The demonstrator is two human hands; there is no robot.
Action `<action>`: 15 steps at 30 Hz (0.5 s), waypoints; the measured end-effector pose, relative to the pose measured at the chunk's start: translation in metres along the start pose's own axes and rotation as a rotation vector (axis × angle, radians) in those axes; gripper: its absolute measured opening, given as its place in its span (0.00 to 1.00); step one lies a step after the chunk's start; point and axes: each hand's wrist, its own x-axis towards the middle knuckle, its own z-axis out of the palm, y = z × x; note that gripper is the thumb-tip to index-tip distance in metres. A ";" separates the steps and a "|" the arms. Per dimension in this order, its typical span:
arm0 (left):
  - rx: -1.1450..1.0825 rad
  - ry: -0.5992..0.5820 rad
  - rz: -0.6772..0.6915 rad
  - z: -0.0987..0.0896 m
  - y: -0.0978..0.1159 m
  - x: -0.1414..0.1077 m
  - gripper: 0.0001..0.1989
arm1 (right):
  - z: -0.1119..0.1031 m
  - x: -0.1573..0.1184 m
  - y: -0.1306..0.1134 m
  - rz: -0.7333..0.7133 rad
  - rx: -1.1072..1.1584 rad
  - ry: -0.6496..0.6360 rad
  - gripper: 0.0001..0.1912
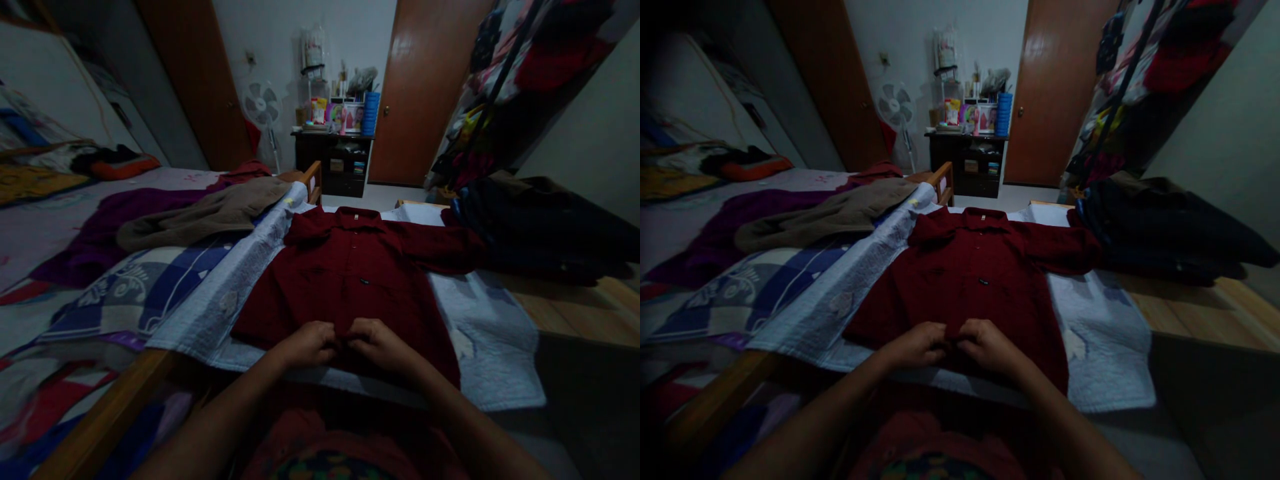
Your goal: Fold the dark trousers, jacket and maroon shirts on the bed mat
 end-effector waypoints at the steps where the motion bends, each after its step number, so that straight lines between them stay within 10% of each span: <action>1: -0.026 -0.015 -0.006 -0.001 -0.001 -0.001 0.09 | 0.001 0.000 0.001 0.016 0.033 -0.048 0.06; 6: -0.061 -0.006 -0.076 -0.013 0.001 -0.001 0.05 | -0.001 0.003 0.008 0.131 0.145 -0.146 0.19; 11: 0.196 0.367 -0.118 -0.019 0.006 0.017 0.10 | -0.005 0.025 0.026 0.112 -0.241 0.287 0.15; 15: 0.351 0.347 -0.138 -0.005 -0.005 0.031 0.25 | 0.001 0.036 0.046 0.174 -0.637 0.315 0.27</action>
